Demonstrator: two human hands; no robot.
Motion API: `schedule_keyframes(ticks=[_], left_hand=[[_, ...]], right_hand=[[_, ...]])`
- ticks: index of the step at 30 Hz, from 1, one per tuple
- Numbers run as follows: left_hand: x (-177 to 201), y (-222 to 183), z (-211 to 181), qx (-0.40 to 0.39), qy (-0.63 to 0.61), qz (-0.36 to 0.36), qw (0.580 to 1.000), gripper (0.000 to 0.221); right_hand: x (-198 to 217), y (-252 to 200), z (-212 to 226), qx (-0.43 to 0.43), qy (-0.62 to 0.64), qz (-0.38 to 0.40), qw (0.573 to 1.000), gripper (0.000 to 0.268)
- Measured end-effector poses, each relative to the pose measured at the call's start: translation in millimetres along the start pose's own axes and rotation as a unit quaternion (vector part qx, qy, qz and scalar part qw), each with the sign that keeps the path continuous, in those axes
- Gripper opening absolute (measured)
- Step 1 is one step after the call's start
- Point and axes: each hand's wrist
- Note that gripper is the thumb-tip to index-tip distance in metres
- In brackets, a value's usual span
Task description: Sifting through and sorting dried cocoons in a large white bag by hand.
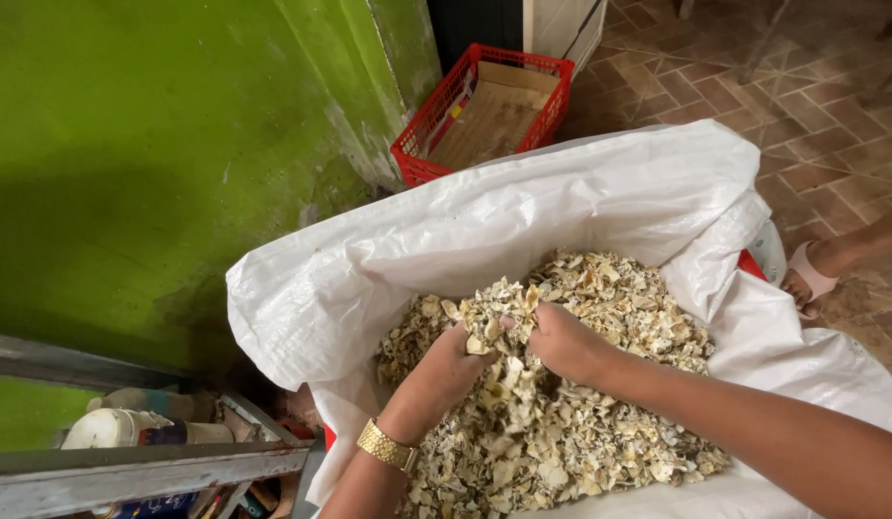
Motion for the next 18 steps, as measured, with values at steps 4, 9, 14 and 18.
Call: schedule_keyframes(ticks=[4, 9, 14, 18], left_hand=[[1.7, -5.3, -4.2, 0.026, -0.037, 0.023, 0.999, 0.025], [6.4, 2.4, 6.5, 0.013, -0.093, -0.044, 0.995, 0.028], [23.9, 9.1, 11.3, 0.052, -0.113, -0.07, 0.99, 0.029], [26.5, 53.9, 55.1, 0.03, -0.137, -0.069, 0.988, 0.032]], right_hand=[[0.6, -1.0, 0.3, 0.005, 0.004, -0.009, 1.0, 0.062], [11.8, -7.3, -5.0, 0.006, 0.008, -0.013, 1.0, 0.06], [25.6, 7.7, -24.7, 0.015, -0.021, 0.032, 0.999, 0.05], [26.4, -3.6, -11.8, 0.016, 0.039, -0.019, 0.999, 0.04]])
Point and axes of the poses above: each hand's wrist, its own y-axis towards the middle knuckle, its own x-axis out of the back of the hand, z = x × y, and after that the axes turned 7 degrees about x, right-handed
